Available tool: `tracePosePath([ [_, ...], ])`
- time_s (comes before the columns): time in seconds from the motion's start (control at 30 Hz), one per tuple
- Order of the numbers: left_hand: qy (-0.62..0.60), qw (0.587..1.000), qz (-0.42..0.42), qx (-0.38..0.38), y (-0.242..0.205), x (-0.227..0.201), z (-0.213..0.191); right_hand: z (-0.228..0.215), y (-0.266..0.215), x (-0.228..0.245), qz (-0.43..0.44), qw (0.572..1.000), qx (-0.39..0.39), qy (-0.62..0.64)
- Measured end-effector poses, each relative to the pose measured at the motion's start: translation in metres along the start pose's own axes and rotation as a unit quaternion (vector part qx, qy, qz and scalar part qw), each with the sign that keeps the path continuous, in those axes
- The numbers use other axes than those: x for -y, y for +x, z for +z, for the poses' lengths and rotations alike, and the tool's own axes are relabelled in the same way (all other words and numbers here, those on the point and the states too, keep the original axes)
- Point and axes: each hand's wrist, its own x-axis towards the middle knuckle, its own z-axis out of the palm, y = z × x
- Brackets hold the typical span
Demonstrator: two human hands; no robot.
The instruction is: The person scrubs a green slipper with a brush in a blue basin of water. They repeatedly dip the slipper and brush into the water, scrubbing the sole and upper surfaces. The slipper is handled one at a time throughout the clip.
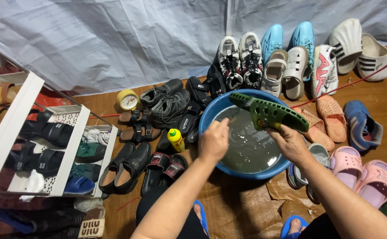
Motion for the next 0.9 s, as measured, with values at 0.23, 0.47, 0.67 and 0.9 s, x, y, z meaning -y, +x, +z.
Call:
tracePosePath([
  [0.23,0.065,0.992,-0.111,0.015,0.006,0.029,-0.002,0.004,0.000,-0.001,0.015,1.000,0.012,0.017],
  [0.47,0.032,0.997,-0.034,0.062,0.006,-0.012,-0.011,0.012,0.004,0.026,0.075,0.988,0.026,0.132],
  [0.67,0.047,0.997,-0.031,0.049,0.005,0.008,-0.006,0.012,0.004,0.040,0.110,0.979,0.030,0.170],
  [0.9,0.071,0.996,0.007,0.058,0.010,-0.002,-0.010,0.018,0.006,0.022,0.111,0.982,0.047,0.143],
])
